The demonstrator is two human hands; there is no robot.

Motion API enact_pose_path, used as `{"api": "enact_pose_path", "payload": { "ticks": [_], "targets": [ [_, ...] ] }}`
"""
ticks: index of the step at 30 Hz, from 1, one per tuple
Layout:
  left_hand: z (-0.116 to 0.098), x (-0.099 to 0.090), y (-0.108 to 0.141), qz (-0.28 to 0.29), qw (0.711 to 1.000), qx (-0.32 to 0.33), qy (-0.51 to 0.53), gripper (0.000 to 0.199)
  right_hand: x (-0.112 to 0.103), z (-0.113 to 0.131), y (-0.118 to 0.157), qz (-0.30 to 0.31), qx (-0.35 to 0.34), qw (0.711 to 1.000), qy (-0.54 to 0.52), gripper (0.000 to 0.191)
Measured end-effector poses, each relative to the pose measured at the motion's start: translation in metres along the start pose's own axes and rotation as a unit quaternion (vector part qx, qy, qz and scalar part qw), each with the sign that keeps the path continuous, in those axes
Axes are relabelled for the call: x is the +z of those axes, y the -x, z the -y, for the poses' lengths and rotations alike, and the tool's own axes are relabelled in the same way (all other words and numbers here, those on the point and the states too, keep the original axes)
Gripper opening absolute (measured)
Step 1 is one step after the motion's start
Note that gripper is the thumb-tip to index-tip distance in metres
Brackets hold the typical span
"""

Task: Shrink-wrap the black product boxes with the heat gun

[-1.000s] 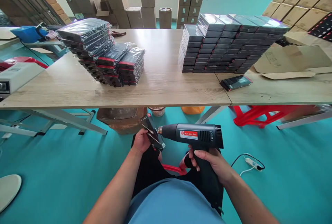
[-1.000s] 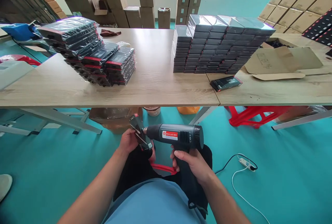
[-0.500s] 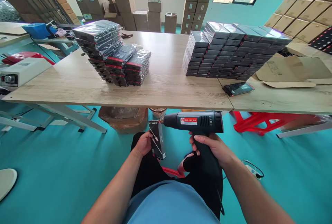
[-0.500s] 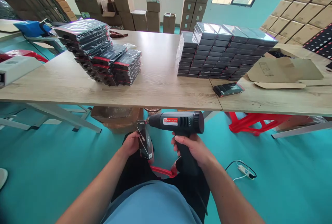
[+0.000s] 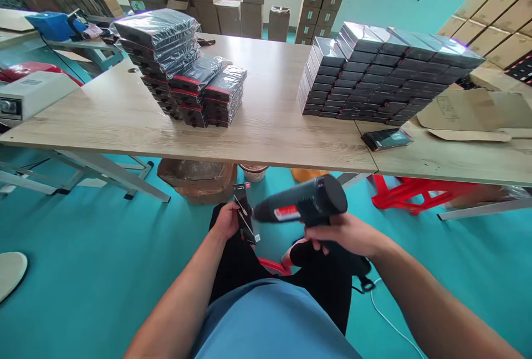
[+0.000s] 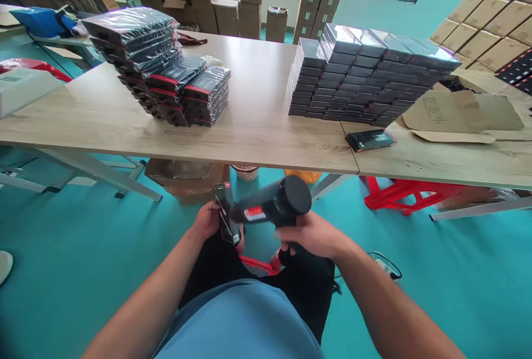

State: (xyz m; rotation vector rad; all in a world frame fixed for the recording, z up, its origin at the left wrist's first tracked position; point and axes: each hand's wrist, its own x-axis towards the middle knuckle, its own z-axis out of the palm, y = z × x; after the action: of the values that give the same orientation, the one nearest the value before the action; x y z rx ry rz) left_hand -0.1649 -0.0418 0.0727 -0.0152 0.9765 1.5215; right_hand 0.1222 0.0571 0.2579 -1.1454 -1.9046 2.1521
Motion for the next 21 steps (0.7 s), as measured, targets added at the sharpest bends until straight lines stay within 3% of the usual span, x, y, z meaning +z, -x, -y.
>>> {"api": "enact_pose_path", "payload": {
  "ticks": [3,7,8,10,12,14,16,21],
  "targets": [
    [-0.002,0.0,-0.003,-0.002,1.0,0.003,0.003,0.016,0.003,0.003,-0.011,-0.067,-0.042,0.997,-0.012,0.019],
    [-0.006,-0.001,-0.009,0.006,1.0,0.013,0.024,0.022,0.004,-0.01,0.006,0.063,0.046,0.996,0.036,0.014],
    [-0.007,-0.003,-0.01,0.011,0.999,0.009,0.035,0.027,0.004,-0.019,0.015,0.058,0.073,0.995,0.031,0.016],
    [-0.007,-0.006,-0.014,0.028,0.998,-0.004,0.062,0.044,0.007,-0.043,0.035,-0.001,0.103,0.995,-0.013,0.023],
    [-0.004,-0.008,-0.017,0.065,0.993,-0.031,0.095,0.058,0.012,-0.068,0.052,-0.102,0.089,0.982,-0.132,0.033],
    [0.001,-0.006,-0.021,0.115,0.984,-0.074,0.116,0.063,0.022,-0.09,0.064,-0.198,0.107,0.941,-0.251,0.038],
    [0.008,0.001,-0.025,0.163,0.971,-0.128,0.12,0.065,0.034,-0.105,0.068,-0.255,0.118,0.889,-0.362,0.039],
    [0.03,0.023,-0.038,0.198,0.949,-0.24,0.05,0.06,0.06,-0.116,0.063,-0.299,0.074,0.775,-0.552,0.033]
  ]
}}
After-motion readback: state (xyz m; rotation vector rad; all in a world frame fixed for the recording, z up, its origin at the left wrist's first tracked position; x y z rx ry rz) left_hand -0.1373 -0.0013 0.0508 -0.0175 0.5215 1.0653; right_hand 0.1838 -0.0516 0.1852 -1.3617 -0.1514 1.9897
